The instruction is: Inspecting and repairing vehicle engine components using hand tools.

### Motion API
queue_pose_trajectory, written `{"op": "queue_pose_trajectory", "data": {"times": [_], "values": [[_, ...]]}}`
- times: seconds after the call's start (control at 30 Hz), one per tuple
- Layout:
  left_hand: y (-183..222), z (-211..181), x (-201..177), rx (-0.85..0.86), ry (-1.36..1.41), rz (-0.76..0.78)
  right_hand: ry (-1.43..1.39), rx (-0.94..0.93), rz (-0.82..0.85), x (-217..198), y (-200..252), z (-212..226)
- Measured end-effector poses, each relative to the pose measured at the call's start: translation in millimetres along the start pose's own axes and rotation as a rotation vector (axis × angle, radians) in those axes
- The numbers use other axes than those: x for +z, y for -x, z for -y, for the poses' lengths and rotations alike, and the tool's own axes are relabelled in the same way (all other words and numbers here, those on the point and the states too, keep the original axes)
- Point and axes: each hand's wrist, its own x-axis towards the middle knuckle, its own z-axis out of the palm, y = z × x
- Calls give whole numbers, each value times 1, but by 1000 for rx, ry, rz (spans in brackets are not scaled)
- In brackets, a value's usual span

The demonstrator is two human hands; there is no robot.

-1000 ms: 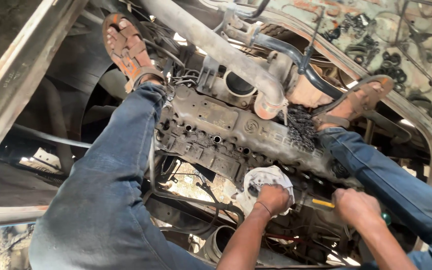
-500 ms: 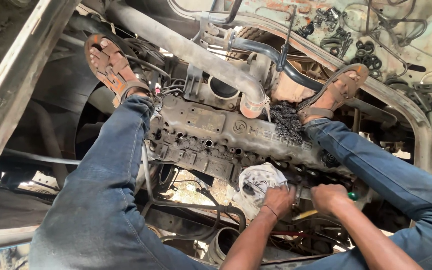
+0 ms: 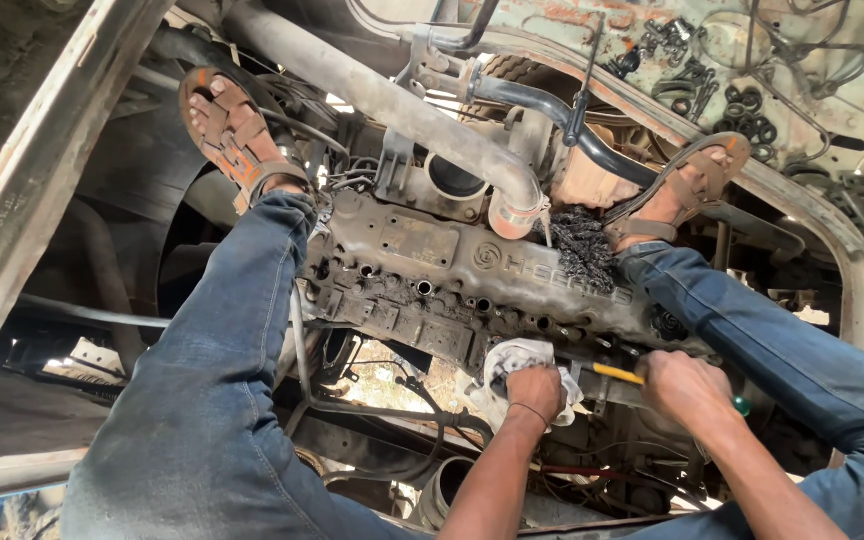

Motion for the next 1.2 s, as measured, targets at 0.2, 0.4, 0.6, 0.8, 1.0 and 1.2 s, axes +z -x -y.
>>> {"op": "queue_pose_trajectory", "data": {"times": [0.2,0.4,0.6,0.8,1.0,1.2], "values": [[26,-9,-55,-19,135,-99,-101,-93,-151,19,-14,20],[-13,9,5,-145,5,-118,31,-138,-212,38,-29,34],[-5,16,-19,-137,42,-185,-47,-145,-221,33,-24,34],[-5,15,-16,-176,-112,-55,43,-137,-199,36,-27,45],[-9,33,-28,-281,-127,224,139,-113,-158,45,-33,49],[-26,56,5,-184,-145,102,114,-99,-165,46,-33,46]]}}
